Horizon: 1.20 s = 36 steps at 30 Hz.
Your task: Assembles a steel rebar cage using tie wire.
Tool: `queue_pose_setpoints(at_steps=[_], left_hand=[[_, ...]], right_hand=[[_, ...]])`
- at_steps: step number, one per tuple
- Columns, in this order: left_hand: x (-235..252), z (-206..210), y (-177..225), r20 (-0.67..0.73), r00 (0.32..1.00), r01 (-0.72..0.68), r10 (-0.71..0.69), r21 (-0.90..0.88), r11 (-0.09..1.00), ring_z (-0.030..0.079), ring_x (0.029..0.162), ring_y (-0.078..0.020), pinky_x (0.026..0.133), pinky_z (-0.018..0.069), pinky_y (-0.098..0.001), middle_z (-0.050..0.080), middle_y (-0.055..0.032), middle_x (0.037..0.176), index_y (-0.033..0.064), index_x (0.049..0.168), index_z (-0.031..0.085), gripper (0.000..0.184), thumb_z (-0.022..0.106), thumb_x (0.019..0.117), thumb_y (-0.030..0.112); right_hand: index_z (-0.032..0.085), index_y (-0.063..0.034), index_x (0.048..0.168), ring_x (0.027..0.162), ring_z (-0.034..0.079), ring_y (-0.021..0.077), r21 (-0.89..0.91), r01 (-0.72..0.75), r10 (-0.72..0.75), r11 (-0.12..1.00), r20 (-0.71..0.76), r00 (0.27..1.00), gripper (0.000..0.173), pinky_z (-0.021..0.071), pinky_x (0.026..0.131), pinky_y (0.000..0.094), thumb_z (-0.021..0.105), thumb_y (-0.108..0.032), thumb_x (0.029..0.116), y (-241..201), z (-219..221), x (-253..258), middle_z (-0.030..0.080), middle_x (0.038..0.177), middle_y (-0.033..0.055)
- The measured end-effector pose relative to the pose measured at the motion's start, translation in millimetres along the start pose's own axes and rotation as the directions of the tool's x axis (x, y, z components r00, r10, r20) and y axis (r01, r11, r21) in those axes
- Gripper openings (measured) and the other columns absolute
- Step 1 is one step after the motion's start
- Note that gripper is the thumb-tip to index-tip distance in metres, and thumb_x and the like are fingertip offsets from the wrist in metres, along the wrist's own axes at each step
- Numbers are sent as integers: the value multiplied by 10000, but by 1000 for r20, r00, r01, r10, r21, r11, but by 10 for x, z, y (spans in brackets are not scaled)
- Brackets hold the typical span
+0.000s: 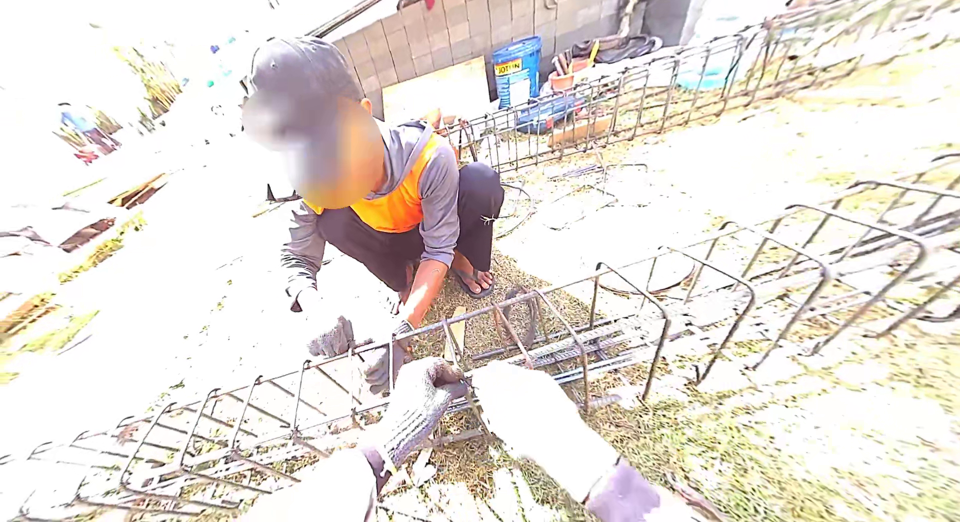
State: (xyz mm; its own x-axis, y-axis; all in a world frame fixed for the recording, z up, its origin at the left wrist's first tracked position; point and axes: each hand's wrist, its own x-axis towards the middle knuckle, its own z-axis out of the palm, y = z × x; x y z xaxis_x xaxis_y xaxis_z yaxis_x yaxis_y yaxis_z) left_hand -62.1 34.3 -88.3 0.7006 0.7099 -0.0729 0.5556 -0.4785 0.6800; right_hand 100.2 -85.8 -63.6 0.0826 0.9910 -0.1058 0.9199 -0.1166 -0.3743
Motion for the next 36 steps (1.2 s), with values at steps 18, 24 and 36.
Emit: queue_pose_setpoints(at_steps=[18,24,36], left_hand=[[-28,-1,68,-65,990,104,-122,-222,969,709,859,-63,824,613,-308,742,59,925,160,1025,726,399,834,809,477],[19,-38,125,-124,961,191,-245,-337,922,708,842,-119,793,617,-364,707,-3,918,111,1177,603,504,616,968,570],[169,15,149,-149,921,338,-360,-153,929,684,873,-148,817,566,-404,696,-25,920,128,1097,679,434,399,1075,460]], right_hand=[[588,-255,1383,1048,668,226,373,69,2,925,-186,983,565,551,953,492,766,-368,858,260,-114,729,688,1164,41],[782,-262,1012,918,710,78,524,49,45,850,-164,985,197,582,890,392,701,-412,914,351,168,681,758,951,-79],[778,-258,991,934,704,103,429,31,123,903,-326,937,276,577,883,408,673,-494,897,269,331,568,749,947,-70]])
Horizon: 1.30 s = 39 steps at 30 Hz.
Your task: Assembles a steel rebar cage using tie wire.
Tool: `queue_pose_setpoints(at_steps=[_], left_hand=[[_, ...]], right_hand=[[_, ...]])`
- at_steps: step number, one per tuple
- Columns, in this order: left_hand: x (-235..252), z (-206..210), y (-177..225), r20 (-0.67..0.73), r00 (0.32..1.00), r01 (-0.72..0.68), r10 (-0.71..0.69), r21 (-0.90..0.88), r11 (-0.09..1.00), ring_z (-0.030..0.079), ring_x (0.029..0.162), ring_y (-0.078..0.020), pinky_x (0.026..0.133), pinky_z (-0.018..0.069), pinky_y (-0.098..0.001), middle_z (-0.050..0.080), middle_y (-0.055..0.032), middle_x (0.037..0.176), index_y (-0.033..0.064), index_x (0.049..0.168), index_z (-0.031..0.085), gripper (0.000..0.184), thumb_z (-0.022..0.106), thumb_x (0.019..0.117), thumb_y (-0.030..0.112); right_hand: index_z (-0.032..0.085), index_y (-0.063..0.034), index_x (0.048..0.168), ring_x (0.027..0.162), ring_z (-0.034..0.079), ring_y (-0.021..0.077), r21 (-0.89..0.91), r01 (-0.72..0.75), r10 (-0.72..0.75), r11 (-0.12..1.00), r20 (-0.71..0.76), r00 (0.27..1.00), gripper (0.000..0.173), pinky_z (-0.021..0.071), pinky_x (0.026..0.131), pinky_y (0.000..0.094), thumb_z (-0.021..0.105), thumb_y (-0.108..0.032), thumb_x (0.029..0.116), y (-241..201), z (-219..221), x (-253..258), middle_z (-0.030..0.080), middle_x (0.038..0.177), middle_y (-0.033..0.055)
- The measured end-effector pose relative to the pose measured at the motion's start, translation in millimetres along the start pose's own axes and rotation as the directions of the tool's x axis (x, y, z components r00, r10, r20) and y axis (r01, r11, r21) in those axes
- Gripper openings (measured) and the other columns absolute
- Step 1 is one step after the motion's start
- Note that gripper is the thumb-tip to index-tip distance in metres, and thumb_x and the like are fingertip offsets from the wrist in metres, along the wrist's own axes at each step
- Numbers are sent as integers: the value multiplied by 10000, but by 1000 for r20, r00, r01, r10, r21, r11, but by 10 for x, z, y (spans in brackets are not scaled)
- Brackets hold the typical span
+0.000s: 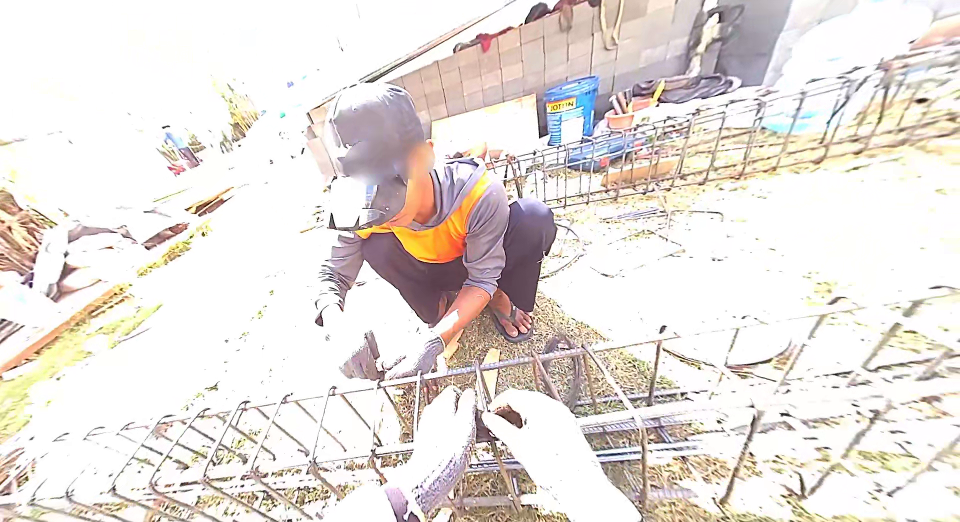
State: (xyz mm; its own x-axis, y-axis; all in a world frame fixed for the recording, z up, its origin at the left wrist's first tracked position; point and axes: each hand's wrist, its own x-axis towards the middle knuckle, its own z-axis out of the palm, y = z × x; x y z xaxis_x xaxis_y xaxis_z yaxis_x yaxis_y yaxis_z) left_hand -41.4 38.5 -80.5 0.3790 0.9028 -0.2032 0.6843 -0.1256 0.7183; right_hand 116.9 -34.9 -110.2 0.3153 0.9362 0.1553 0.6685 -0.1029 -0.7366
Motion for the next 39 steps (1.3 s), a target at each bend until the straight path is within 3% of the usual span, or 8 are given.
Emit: queue_pose_setpoints(at_steps=[4,7,14,17,28,32,36,39], left_hand=[[20,7,-62,11,1000,22,-21,-108,994,714,842,-119,813,601,-363,726,2,888,126,1072,668,418,399,1085,447],[31,-9,-87,6,1000,13,-12,-83,996,699,869,-136,826,587,-388,711,-16,918,121,1083,681,434,417,1075,465],[3,-29,-89,15,1000,7,-6,-83,997,686,825,-110,793,576,-358,701,18,870,130,1053,677,420,415,1079,456],[-10,-21,-91,23,1000,1,2,-130,991,701,784,-104,751,593,-334,723,21,853,122,1052,671,407,417,1085,439],[-24,-20,-66,26,1000,12,-9,-108,994,713,829,-116,796,591,-356,736,11,888,128,1107,658,426,398,1083,465],[-39,-31,-33,18,1000,8,-6,-85,996,687,864,-121,817,575,-363,702,-1,927,127,1122,663,422,417,1078,467],[-46,-42,-16,6,1000,14,-14,-81,997,687,878,-124,828,573,-370,702,-8,939,130,1133,665,441,418,1073,491],[-56,-56,-7,2,1000,0,0,-10,1000,683,882,-138,832,563,-388,701,-11,937,133,1116,673,451,406,1071,493]], right_hand=[[726,-213,1152,913,706,90,97,117,-127,988,108,986,280,596,854,359,603,-353,943,-29,-135,-67,742,1011,-34],[665,-173,1216,963,703,202,-64,141,-114,988,314,943,414,583,856,459,615,-442,905,-161,-181,-160,718,1043,41],[729,-129,954,843,739,275,-381,87,-66,921,68,996,453,586,699,488,442,-476,1007,-269,75,-269,728,842,85],[735,-134,1033,902,737,284,-377,55,-13,924,111,994,461,580,744,509,445,-491,1010,-311,87,-269,741,910,88],[701,-159,1004,929,722,266,-320,-36,131,947,280,951,505,563,764,531,469,-602,933,-374,-91,-306,733,940,69],[718,-154,1037,948,735,274,-346,-48,111,937,164,980,438,571,770,515,416,-471,1027,-355,66,-302,748,948,80],[746,-159,1037,945,745,268,-356,-36,63,934,63,996,425,583,764,506,408,-417,1039,-340,168,-317,763,960,77],[739,-161,1059,1002,731,268,-318,-73,115,945,116,987,439,567,821,520,381,-415,1048,-360,140,-322,762,1016,75]])
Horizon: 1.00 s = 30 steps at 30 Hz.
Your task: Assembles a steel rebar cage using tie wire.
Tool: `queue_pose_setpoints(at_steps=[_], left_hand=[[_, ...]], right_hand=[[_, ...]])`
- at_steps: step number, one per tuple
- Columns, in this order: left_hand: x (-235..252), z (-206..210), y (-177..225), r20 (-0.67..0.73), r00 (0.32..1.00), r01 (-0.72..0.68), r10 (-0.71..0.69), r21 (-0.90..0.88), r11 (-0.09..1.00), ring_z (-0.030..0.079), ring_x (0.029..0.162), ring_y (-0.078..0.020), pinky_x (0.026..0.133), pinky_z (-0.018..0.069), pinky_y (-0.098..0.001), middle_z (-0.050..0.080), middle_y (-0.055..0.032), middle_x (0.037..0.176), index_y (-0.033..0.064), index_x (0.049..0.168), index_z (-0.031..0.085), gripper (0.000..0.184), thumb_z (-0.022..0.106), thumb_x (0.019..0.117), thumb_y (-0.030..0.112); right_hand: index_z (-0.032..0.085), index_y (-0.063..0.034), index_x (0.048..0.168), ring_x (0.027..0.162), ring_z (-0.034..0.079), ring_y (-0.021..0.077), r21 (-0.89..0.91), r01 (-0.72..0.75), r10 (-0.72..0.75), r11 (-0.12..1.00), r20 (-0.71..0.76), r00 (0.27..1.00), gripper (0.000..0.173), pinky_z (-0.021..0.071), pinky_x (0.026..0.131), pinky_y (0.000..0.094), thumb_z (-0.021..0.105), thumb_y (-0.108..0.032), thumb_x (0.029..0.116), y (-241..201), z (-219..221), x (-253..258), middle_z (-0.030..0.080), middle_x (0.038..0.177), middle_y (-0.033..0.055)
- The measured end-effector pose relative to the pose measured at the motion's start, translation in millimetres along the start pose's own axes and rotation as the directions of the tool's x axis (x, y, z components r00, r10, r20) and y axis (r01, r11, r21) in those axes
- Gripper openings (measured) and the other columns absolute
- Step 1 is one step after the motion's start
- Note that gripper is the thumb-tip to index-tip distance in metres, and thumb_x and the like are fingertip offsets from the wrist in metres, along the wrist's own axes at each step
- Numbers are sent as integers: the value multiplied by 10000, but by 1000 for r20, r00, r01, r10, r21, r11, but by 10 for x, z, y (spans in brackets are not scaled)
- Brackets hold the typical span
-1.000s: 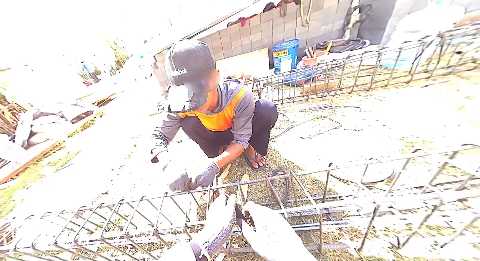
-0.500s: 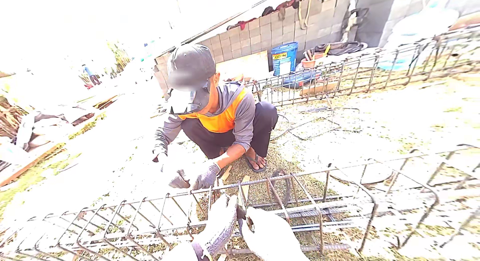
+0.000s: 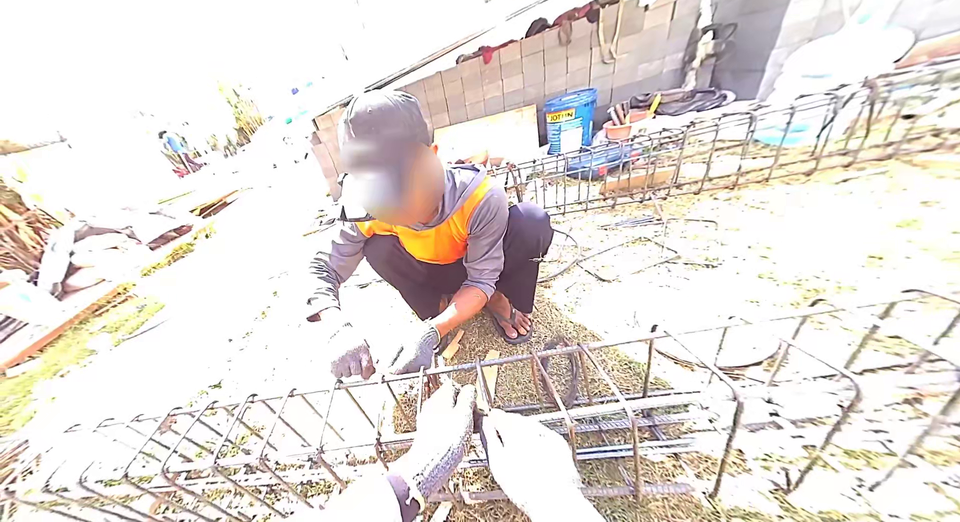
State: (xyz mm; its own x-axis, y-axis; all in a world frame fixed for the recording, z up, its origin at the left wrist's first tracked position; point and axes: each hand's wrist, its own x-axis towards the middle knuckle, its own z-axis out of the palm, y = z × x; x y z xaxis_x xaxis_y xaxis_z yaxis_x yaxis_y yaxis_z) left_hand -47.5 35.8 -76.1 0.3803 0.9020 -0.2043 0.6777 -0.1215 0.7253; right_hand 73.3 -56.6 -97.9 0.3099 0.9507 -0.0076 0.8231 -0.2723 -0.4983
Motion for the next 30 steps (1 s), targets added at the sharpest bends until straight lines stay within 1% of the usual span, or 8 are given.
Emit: queue_pose_setpoints(at_steps=[6,11,13,16,18,22,27,30], left_hand=[[-58,-74,-30,-69,995,-62,74,161,985,673,874,-168,826,537,-425,694,-21,886,137,1039,700,433,444,1049,485],[-257,-164,-8,-49,990,-96,129,422,902,660,819,-206,786,503,-482,663,-16,783,175,925,713,468,403,1019,513],[-360,-123,-4,-37,982,-137,184,529,838,661,894,-241,859,490,-493,675,-41,829,165,939,717,490,383,1025,513],[-538,-70,60,32,959,-235,280,642,730,670,1054,-306,996,445,-540,738,-92,1013,155,1082,754,479,392,1033,465],[-654,-47,150,72,927,-320,367,659,681,689,1034,-309,984,463,-526,755,-96,1020,169,1129,767,408,432,1033,382],[-588,239,-65,10,758,-474,652,695,541,691,814,-201,855,515,-436,717,7,768,179,862,750,258,559,958,324],[-627,353,-12,41,801,-476,597,648,595,707,884,-249,851,538,-475,728,-41,822,131,783,729,279,574,945,297],[-674,268,133,87,876,-395,474,692,604,722,833,-307,750,577,-510,727,-93,815,112,867,748,317,539,973,325]], right_hand=[[742,-178,1003,976,706,256,305,-137,91,942,162,983,466,535,848,554,390,-480,1052,118,-15,87,738,959,65],[723,-132,842,682,650,174,562,-206,91,801,226,970,406,542,672,443,497,-404,1042,252,81,237,670,731,17],[742,-118,882,793,679,213,461,-181,62,869,261,963,415,547,755,482,485,-398,1048,257,19,311,704,813,53],[765,-83,1055,1061,687,320,230,-9,-71,973,336,939,362,517,948,556,476,-300,1065,219,-142,423,738,1056,148],[764,-86,1026,1060,685,325,206,-75,-2,976,349,937,401,513,917,584,488,-376,1042,174,-213,476,734,1065,152],[746,-114,1106,1158,662,328,-33,-61,69,998,392,917,464,508,935,603,462,-468,1014,-33,-456,485,712,1199,138],[739,-94,1065,1151,661,360,-227,114,-11,967,410,912,500,490,913,635,467,-505,978,-184,-561,497,714,1183,156],[732,-107,1055,1131,672,331,-205,177,-71,963,441,895,497,524,887,601,428,-498,1008,-24,-515,566,718,1154,135]])
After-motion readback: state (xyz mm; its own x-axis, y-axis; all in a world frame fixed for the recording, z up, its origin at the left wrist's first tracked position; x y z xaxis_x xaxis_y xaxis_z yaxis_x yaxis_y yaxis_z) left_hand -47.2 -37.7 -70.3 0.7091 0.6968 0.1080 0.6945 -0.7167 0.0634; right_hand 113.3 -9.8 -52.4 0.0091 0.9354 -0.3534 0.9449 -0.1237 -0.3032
